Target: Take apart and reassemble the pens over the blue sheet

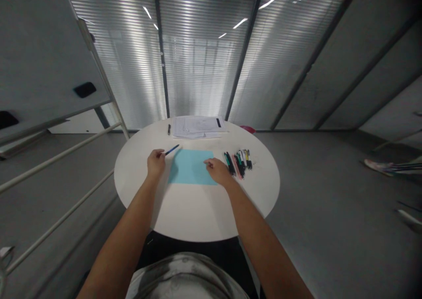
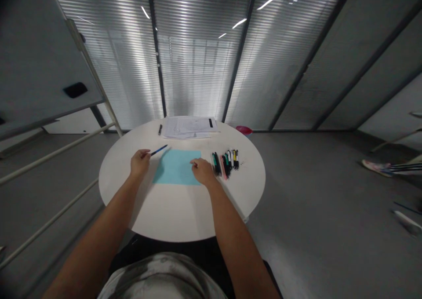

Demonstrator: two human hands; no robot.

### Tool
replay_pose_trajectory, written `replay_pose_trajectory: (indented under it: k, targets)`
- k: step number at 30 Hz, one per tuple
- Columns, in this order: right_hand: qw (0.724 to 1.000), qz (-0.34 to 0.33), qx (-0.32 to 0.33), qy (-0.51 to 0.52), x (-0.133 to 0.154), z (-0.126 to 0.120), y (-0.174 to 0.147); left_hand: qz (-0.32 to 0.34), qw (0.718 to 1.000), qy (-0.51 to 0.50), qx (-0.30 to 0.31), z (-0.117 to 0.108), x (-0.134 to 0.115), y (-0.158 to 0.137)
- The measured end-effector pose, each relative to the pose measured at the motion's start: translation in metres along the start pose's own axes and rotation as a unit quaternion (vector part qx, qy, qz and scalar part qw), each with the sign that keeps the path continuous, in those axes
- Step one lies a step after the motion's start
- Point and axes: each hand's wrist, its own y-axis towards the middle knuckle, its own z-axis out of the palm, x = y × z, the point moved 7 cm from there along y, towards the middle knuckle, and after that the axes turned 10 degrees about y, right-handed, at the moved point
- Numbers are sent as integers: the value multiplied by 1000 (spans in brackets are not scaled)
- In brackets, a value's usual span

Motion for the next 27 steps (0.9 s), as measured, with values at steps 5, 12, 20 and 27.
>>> replay_pose_trajectory:
  k: [5, 12, 20, 27]
  targets:
    - [988, 39, -58, 137, -5, -9, 1, 11, 971, -185, 153, 36, -28, -26]
    - [967, 71, -122, 210, -14, -16, 3, 46, 946, -205, 248, 52, -52, -49]
    - [890, 126, -109, 425, -21, -13, 8, 21, 932, -254, 259, 51, -50, -49]
    - [812, 180, -33, 554, -8, -2, 0, -24, 914, -310, 263, 51, -51, -51]
